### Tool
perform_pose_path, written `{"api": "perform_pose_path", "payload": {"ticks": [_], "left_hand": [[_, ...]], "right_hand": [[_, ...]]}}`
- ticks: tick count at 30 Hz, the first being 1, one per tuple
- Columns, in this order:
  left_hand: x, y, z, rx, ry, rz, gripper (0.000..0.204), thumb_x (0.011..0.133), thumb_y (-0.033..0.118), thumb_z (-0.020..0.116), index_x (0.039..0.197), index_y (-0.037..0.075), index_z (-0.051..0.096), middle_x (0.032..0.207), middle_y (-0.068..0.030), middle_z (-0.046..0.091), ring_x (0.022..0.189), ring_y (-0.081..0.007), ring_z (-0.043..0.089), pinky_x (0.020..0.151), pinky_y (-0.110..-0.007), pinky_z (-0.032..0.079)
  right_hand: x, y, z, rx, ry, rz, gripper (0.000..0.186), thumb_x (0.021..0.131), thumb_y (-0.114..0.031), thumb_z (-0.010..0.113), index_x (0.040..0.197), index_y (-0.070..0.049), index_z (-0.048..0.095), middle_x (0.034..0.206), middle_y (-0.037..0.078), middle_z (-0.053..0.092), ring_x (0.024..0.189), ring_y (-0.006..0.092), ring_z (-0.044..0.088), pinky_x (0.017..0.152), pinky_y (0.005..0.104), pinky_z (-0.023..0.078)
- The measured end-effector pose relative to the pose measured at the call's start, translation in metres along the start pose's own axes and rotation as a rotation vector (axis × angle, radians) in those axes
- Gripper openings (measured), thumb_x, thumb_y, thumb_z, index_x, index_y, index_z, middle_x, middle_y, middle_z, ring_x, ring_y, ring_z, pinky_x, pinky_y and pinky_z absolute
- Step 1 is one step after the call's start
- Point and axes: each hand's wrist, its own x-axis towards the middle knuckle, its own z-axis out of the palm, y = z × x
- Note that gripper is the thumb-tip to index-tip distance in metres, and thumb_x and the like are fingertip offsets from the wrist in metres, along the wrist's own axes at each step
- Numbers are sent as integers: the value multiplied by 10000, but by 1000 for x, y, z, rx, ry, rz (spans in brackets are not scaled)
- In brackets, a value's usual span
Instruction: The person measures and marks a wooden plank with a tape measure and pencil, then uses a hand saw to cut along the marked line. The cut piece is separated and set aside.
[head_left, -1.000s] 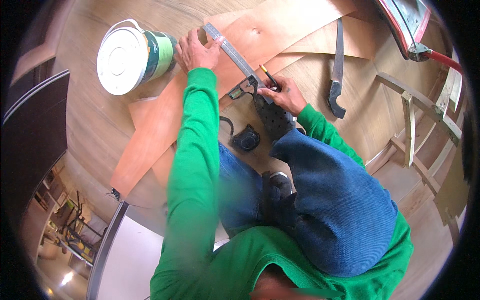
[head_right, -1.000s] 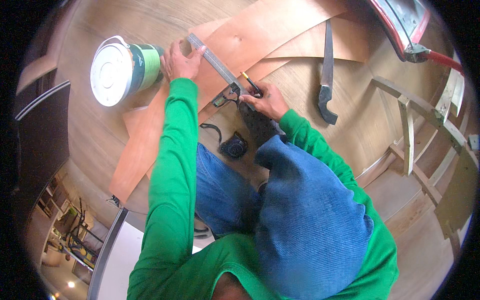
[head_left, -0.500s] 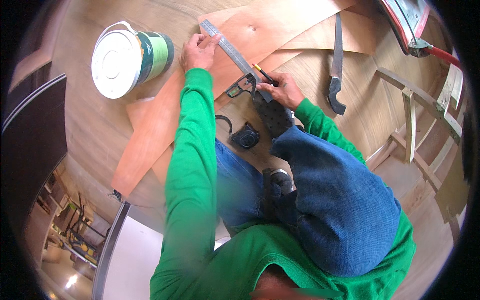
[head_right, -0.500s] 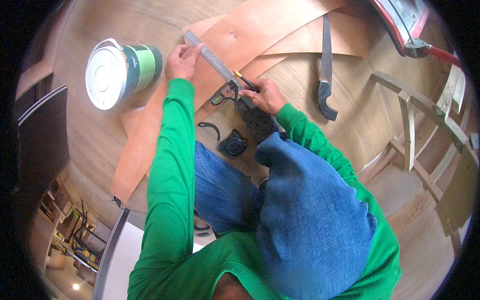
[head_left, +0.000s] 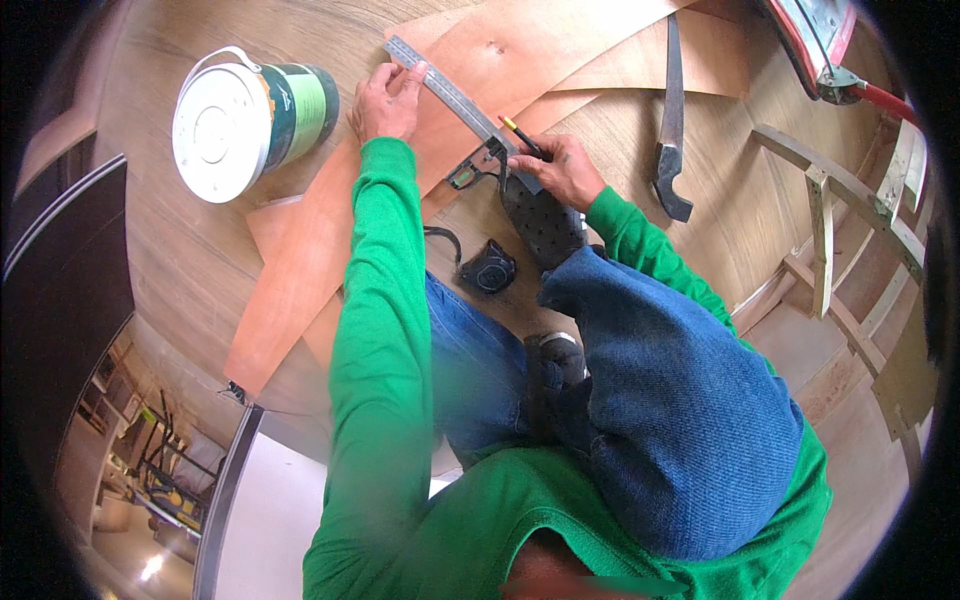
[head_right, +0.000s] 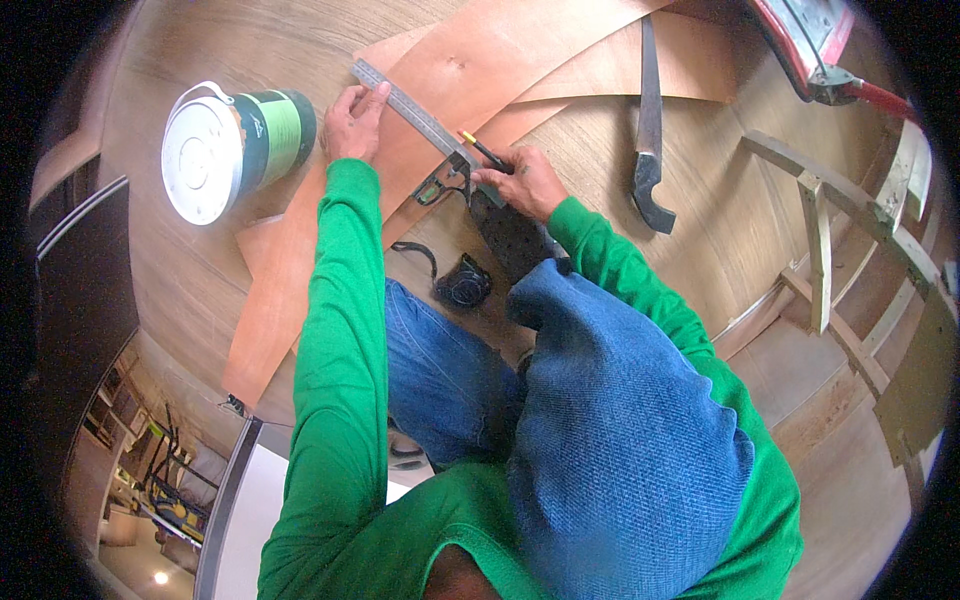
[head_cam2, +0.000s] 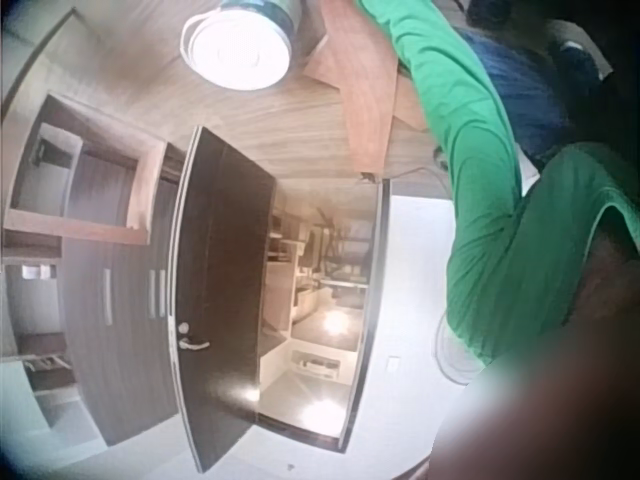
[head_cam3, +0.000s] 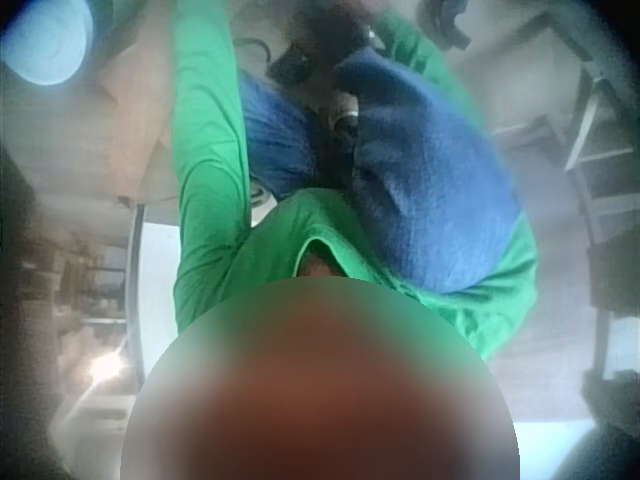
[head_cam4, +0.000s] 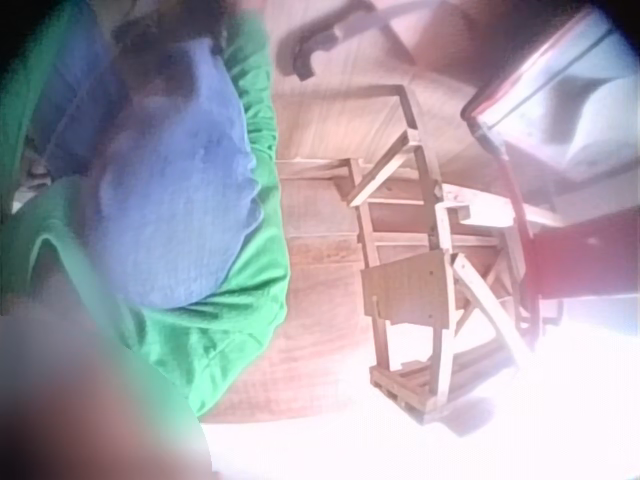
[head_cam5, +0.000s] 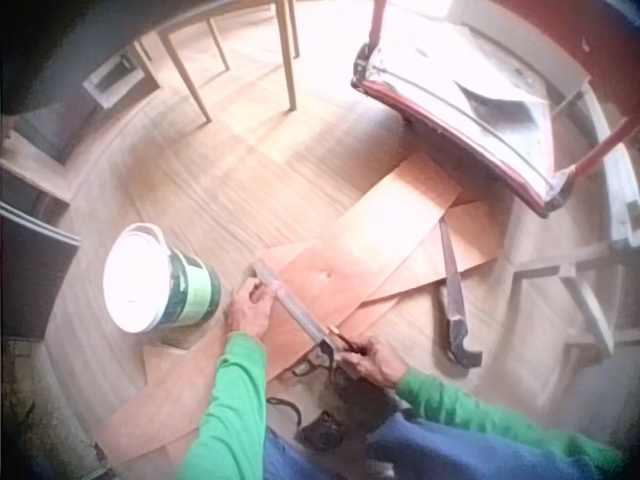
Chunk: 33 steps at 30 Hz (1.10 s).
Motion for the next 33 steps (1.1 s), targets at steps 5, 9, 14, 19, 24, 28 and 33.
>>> {"api": "perform_pose_path", "payload": {"ticks": [5, 9, 14, 19, 24, 28, 33], "left_hand": [[-3, 5, -4, 56, -2, -12, 678, 921, 646, 820, 1184, 22, 790, 1240, -244, 761, 1200, -394, 705, 1035, -495, 530], [-7, 10, -8, 54, -17, -26, 701, 909, 661, 820, 1236, 41, 777, 1294, -242, 741, 1237, -400, 692, 1074, -502, 522], [-8, 5, -13, 66, -104, 44, 731, 872, 711, 813, 1347, 160, 737, 1339, -176, 705, 1286, -390, 643, 1188, -552, 375], [-9, -1, -13, 66, -118, 73, 735, 821, 652, 884, 1351, 166, 727, 1344, -160, 697, 1296, -375, 639, 1191, -543, 384], [-10, 0, -10, 51, -75, 94, 711, 806, 615, 913, 1323, 158, 740, 1321, -163, 714, 1271, -377, 657, 1164, -529, 430], [-9, -1, -9, 24, -68, 96, 701, 806, 600, 919, 1316, 150, 750, 1307, -170, 734, 1256, -387, 671, 1141, -516, 463], [-9, -1, -10, 23, -83, 75, 706, 810, 590, 918, 1328, 142, 749, 1329, -177, 737, 1273, -385, 668, 1150, -516, 459]], "right_hand": [[3, 4, 2, 0, 6, 18, 258, 991, -207, 834, 1150, -5, 849, 789, 30, 713, 763, 86, 609, 727, 342, 545], [4, 6, 1, -10, 16, -22, 250, 986, -211, 839, 1124, -2, 853, 773, 33, 718, 746, 88, 606, 711, 345, 544], [3, 4, 2, 8, 37, -2, 255, 978, -221, 844, 1103, 1, 855, 784, 48, 748, 749, 94, 627, 719, 349, 554], [3, 5, 3, 22, 32, 2, 258, 978, -222, 841, 1108, 0, 856, 798, 63, 762, 762, 98, 644, 732, 357, 562], [4, 10, 3, 14, 45, -7, 252, 982, -221, 837, 1108, -4, 857, 792, 54, 752, 763, 95, 637, 720, 355, 556], [6, 12, 4, 33, 36, 2, 244, 984, -217, 836, 1107, -7, 859, 788, 38, 742, 761, 90, 629, 705, 350, 548], [5, 10, 3, 46, 31, 4, 241, 983, -211, 837, 1107, -6, 859, 793, 32, 743, 762, 89, 629, 711, 348, 549]]}}
